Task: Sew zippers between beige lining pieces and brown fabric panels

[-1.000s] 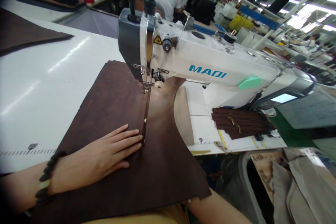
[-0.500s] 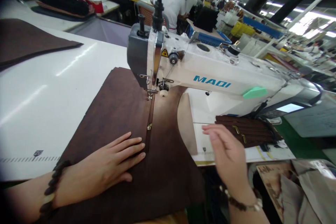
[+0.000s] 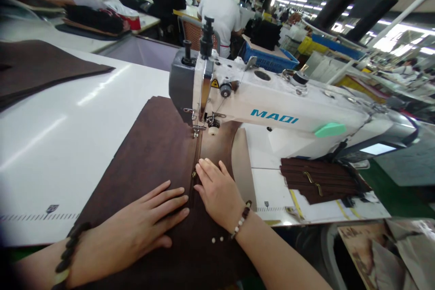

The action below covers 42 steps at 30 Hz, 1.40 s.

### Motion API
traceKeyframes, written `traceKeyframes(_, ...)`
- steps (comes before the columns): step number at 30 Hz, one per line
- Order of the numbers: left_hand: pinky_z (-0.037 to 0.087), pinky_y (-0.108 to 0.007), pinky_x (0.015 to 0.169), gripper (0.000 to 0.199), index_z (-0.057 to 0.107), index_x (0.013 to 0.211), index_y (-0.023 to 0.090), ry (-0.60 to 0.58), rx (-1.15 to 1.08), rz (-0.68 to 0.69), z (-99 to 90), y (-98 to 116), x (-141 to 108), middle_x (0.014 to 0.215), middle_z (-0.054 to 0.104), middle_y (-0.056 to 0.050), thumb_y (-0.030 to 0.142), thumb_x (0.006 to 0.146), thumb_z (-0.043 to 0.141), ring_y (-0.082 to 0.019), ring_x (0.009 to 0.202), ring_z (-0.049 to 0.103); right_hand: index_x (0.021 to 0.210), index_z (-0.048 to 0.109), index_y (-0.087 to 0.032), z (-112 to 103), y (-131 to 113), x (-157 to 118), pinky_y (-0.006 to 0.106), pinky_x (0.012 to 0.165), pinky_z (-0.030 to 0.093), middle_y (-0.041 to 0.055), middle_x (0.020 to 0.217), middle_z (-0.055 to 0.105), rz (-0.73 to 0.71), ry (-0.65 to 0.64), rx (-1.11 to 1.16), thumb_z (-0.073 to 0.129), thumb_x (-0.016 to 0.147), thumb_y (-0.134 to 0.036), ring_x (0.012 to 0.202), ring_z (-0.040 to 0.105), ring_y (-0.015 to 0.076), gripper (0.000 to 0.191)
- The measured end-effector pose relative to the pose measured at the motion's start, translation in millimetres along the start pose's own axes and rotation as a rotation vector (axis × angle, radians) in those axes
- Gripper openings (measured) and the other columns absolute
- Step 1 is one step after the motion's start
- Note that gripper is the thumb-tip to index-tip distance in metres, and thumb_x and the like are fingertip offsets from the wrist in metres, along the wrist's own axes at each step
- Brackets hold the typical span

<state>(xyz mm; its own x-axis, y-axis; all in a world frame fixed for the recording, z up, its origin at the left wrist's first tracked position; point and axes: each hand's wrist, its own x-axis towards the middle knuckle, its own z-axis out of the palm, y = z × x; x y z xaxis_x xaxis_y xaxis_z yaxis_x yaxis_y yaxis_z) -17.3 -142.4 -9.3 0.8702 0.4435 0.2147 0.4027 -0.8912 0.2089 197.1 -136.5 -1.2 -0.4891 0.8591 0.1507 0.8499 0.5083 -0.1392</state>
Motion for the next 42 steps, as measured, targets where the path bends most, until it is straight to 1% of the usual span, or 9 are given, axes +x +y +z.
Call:
traceKeyframes(6, 0.029, -0.039, 0.106, 0.039, 0.057, 0.116, 0.022, -0.01, 0.038, 0.014, -8.0, 4, 4, 0.117, 0.061, -0.002, 0.048, 0.088, 0.05, -0.021, 0.114, 0.052, 0.128, 0.048, -0.009, -5, -1, 2, 0.047, 0.105, 0.036, 0.0119, 0.135, 0.045, -0.006, -0.028, 0.004, 0.039, 0.092, -0.02, 0.127, 0.039, 0.0215, 0.039)
traceKeyframes(10, 0.028, -0.037, 0.107, 0.037, 0.058, 0.115, 0.023, 0.018, 0.045, 0.02, -7.1, 3, 5, 0.116, 0.062, -0.001, 0.048, 0.087, 0.052, -0.02, 0.113, 0.053, 0.129, 0.047, -0.009, -5, -1, 2, 0.047, 0.106, 0.036, 0.0126, 0.135, 0.045, -0.002, -0.039, 0.018, 0.039, 0.092, -0.021, 0.127, 0.039, 0.0213, 0.039)
traceKeyframes(14, 0.03, -0.037, 0.106, 0.037, 0.059, 0.114, 0.023, 0.02, 0.046, 0.036, -5.6, 1, 6, 0.117, 0.062, -0.001, 0.047, 0.086, 0.055, -0.021, 0.112, 0.054, 0.13, 0.046, -0.01, -5, 0, 3, 0.047, 0.107, 0.035, 0.0113, 0.136, 0.044, 0.009, -0.044, 0.026, 0.039, 0.092, -0.021, 0.129, 0.037, 0.0206, 0.04)
traceKeyframes(19, 0.032, -0.038, 0.106, 0.038, 0.059, 0.114, 0.023, 0.044, 0.045, 0.037, -5.0, -5, 8, 0.117, 0.063, -0.001, 0.049, 0.087, 0.052, -0.021, 0.112, 0.054, 0.13, 0.045, -0.01, -5, 4, 8, 0.047, 0.107, 0.033, 0.01, 0.137, 0.042, 0.019, -0.064, 0.013, 0.037, 0.093, -0.022, 0.129, 0.037, 0.0203, 0.04)
traceKeyframes(29, 0.033, -0.039, 0.105, 0.037, 0.059, 0.116, 0.023, 0.068, 0.053, 0.045, -3.4, -28, 18, 0.119, 0.061, -0.004, 0.046, 0.089, 0.049, -0.022, 0.113, 0.053, 0.13, 0.044, -0.009, -5, 14, 30, 0.046, 0.107, 0.034, 0.0117, 0.136, 0.043, 0.057, -0.064, -0.003, 0.04, 0.093, -0.025, 0.128, 0.037, 0.0204, 0.041)
traceKeyframes(35, 0.027, -0.039, 0.109, 0.036, 0.057, 0.118, 0.023, 0.062, 0.038, 0.015, -1.5, -42, 24, 0.119, 0.06, -0.006, 0.044, 0.09, 0.049, -0.021, 0.117, 0.05, 0.131, 0.044, -0.01, -3, 23, 44, 0.045, 0.107, 0.032, 0.0113, 0.136, 0.043, 0.073, -0.06, 0.0, 0.039, 0.093, -0.025, 0.129, 0.036, 0.0202, 0.041)
traceKeyframes(39, 0.027, -0.039, 0.109, 0.036, 0.056, 0.119, 0.022, 0.048, 0.018, 0.011, -1.7, -52, 29, 0.121, 0.059, -0.005, 0.042, 0.09, 0.049, -0.021, 0.118, 0.049, 0.131, 0.044, -0.01, -2, 29, 54, 0.044, 0.108, 0.031, 0.0115, 0.135, 0.045, 0.081, -0.054, 0.006, 0.04, 0.093, -0.026, 0.127, 0.038, 0.0195, 0.041)
traceKeyframes(42, 0.026, -0.04, 0.109, 0.035, 0.056, 0.119, 0.021, 0.049, 0.02, 0.009, -1.7, -59, 33, 0.123, 0.058, -0.004, 0.042, 0.091, 0.047, -0.021, 0.119, 0.048, 0.13, 0.045, -0.01, -3, 33, 61, 0.042, 0.107, 0.032, 0.0112, 0.134, 0.046, 0.094, -0.055, 0.008, 0.04, 0.093, -0.026, 0.126, 0.04, 0.0198, 0.041)
